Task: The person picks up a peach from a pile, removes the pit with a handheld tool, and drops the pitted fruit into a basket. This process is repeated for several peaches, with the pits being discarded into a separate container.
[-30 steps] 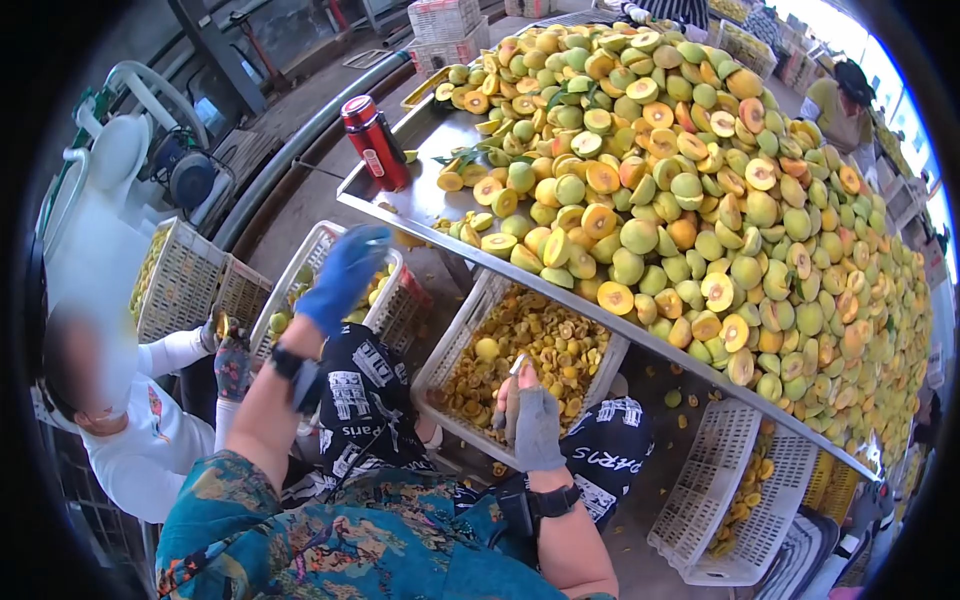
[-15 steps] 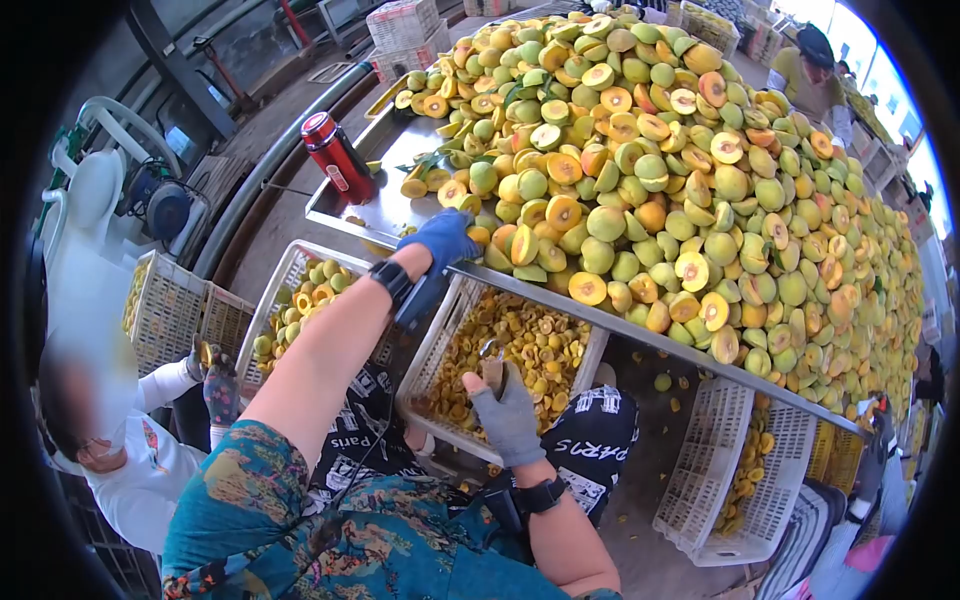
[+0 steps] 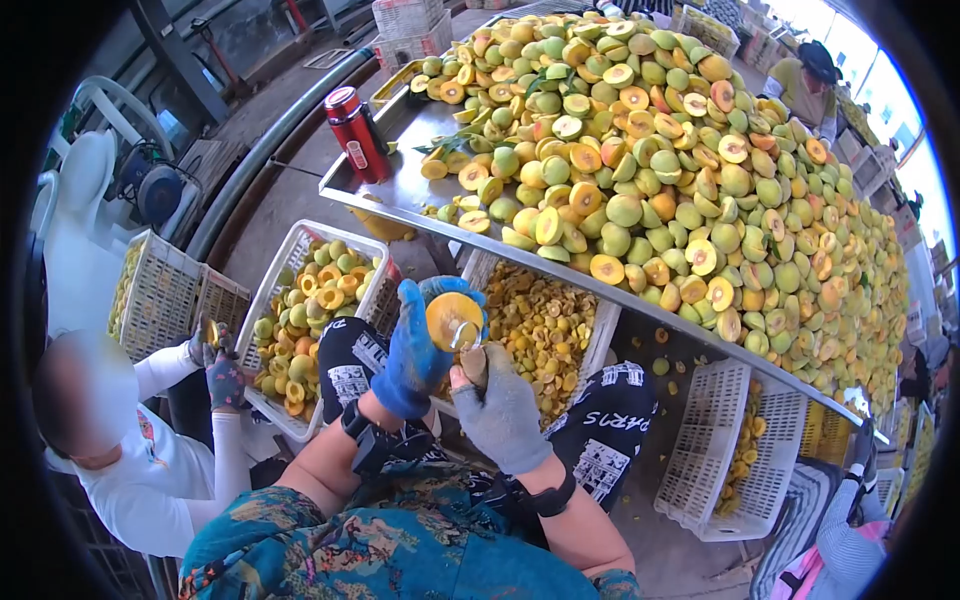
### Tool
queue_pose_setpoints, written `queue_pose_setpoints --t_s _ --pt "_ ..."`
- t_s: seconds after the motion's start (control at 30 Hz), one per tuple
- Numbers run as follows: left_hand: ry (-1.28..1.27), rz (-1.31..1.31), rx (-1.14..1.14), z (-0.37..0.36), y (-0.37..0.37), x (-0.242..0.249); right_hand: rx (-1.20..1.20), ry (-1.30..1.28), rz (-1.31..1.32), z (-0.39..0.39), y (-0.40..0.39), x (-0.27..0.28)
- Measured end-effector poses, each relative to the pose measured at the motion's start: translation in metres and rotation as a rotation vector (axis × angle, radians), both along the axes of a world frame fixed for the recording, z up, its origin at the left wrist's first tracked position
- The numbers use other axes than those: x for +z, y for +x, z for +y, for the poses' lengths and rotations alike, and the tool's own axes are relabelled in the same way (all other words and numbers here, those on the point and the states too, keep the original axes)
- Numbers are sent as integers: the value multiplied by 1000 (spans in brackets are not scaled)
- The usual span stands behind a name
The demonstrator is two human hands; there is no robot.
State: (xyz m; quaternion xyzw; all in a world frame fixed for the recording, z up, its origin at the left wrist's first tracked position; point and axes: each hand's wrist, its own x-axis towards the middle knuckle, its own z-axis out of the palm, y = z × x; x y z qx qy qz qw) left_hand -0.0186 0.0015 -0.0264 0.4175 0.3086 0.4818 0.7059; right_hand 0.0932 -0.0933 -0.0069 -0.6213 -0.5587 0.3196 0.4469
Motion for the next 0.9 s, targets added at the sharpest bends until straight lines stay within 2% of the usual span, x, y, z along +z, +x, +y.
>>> queue_pose_setpoints --t_s 0.07,0.1,0.33,0.67,0.73,0.9 --pt "74 -17 29 -15 -8 9 -3 51 -26 -1 -12 5" --pt "307 227 101 -20 -12 12 -7 24 -49 -2 -17 5" --pt "171 -29 134 -36 -23 22 -18 -54 -136 -3 -37 2" --pt "267 34 112 -39 -25 10 39 -133 -158 -5 -36 7" --pt "300 55 60 -39 -28 10 63 -147 -57 -7 -34 11" --pt "227 21 16 -34 -30 1 153 -112 -6 -10 -22 -2"
